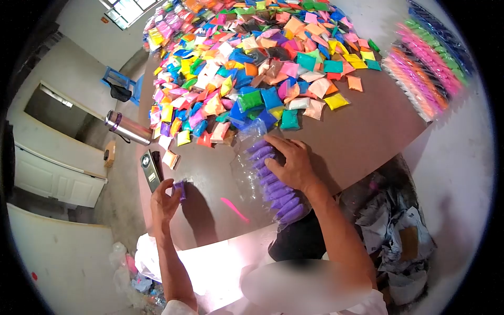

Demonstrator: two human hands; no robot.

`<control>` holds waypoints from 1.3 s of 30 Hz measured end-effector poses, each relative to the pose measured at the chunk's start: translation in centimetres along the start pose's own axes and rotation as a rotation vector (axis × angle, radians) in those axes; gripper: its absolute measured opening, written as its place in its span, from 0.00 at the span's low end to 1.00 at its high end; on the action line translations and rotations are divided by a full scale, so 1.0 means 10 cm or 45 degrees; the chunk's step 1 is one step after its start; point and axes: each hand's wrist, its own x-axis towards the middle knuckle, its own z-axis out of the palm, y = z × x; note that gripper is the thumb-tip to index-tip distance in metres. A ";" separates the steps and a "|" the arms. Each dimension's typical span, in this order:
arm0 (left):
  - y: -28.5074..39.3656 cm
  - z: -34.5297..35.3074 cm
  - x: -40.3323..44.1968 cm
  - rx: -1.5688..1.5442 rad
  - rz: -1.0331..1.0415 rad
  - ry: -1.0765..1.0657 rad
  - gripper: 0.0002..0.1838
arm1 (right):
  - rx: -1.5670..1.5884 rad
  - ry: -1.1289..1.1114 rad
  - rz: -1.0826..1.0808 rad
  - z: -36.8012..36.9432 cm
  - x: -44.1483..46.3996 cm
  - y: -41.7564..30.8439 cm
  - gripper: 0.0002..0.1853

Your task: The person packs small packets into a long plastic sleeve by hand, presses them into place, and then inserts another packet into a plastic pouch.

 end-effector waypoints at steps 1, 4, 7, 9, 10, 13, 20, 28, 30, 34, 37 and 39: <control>-0.03 0.01 -0.01 -0.050 -0.002 -0.016 0.23 | 0.010 0.001 0.018 0.01 0.00 0.01 0.31; 0.02 -0.09 0.00 -0.224 -0.042 -0.114 0.28 | 0.031 0.000 0.042 0.01 -0.02 0.03 0.31; -0.03 -0.14 0.02 -0.379 -0.087 -0.213 0.33 | 0.027 -0.001 0.040 0.00 -0.01 0.01 0.30; -0.02 -0.17 0.02 -0.411 -0.091 -0.234 0.34 | 0.010 0.001 0.038 -0.01 -0.01 -0.01 0.30; 0.01 -0.18 0.02 -0.470 -0.119 -0.218 0.33 | 0.005 0.000 0.039 -0.01 -0.01 -0.01 0.30; 0.44 -0.32 0.00 -0.780 -0.238 -0.237 0.30 | 0.004 0.005 0.035 -0.02 -0.02 -0.02 0.30; 1.24 0.17 0.18 -1.111 -0.285 -0.291 0.16 | 0.012 -0.024 0.049 -0.05 -0.01 -0.05 0.31; 1.74 1.01 0.39 -0.914 0.122 0.132 0.19 | -0.010 -0.014 0.065 -0.05 0.00 -0.06 0.31; 1.82 0.94 0.38 -0.922 0.015 0.042 0.20 | -0.007 -0.019 0.078 -0.05 0.00 -0.07 0.31; 1.68 0.85 0.38 -1.155 -0.200 -0.153 0.19 | 0.000 -0.011 0.087 -0.04 0.00 -0.07 0.31; 1.59 0.85 0.42 -1.199 -0.265 -0.128 0.18 | 0.007 -0.013 0.092 -0.03 -0.02 -0.07 0.31; 1.58 0.87 0.47 -1.169 -0.230 -0.158 0.19 | 0.004 -0.015 0.086 -0.02 -0.01 -0.06 0.31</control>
